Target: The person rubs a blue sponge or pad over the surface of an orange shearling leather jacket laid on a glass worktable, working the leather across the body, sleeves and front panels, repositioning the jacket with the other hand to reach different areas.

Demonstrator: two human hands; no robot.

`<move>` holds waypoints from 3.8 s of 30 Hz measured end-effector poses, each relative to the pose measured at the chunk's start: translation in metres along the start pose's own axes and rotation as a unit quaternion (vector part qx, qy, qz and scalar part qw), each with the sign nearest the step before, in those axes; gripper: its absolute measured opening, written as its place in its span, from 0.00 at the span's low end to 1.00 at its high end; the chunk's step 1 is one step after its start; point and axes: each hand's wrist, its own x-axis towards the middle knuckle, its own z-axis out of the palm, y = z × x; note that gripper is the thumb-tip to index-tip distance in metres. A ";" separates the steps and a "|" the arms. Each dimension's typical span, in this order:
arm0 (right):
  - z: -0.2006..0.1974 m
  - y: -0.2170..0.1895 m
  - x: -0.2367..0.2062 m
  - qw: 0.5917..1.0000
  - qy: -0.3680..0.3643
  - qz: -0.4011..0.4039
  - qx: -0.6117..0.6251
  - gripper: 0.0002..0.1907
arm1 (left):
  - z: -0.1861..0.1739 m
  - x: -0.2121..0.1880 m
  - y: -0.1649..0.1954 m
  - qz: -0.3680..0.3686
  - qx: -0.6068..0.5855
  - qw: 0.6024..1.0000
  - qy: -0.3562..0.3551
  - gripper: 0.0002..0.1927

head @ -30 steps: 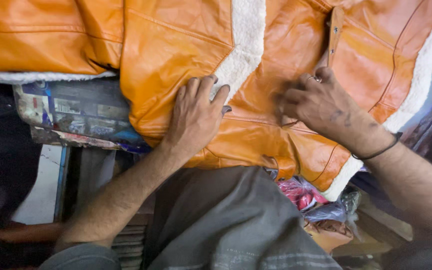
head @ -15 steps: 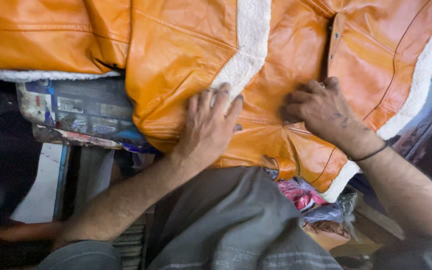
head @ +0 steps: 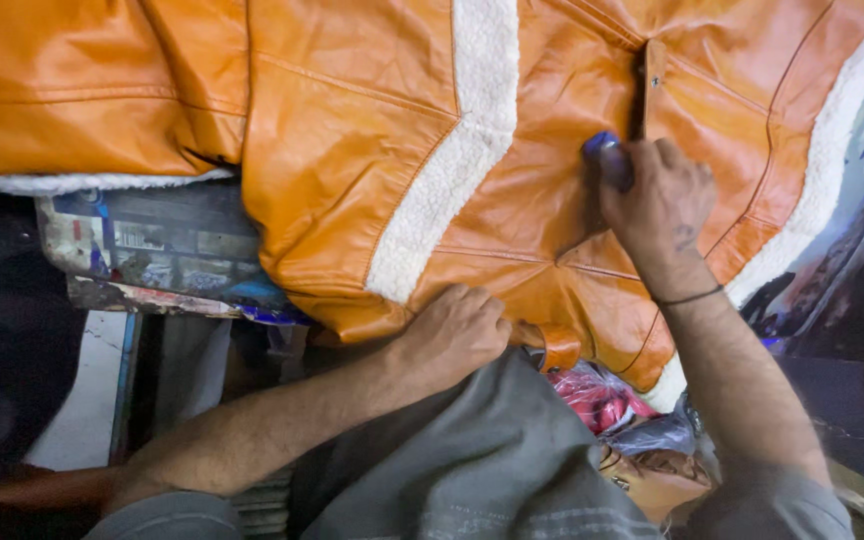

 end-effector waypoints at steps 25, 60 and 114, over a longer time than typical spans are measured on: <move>-0.016 -0.060 -0.031 0.909 -0.115 0.152 0.371 0.16 | -0.098 -0.013 -0.067 -0.060 -0.108 0.990 0.070 0.15; 0.072 0.180 0.124 0.437 0.402 0.165 0.788 0.15 | -0.262 0.210 -0.247 -0.219 0.297 0.860 0.353 0.34; 0.107 0.477 -0.289 0.808 0.290 0.467 0.211 0.13 | 0.105 0.285 0.017 -0.078 0.171 0.981 -0.039 0.41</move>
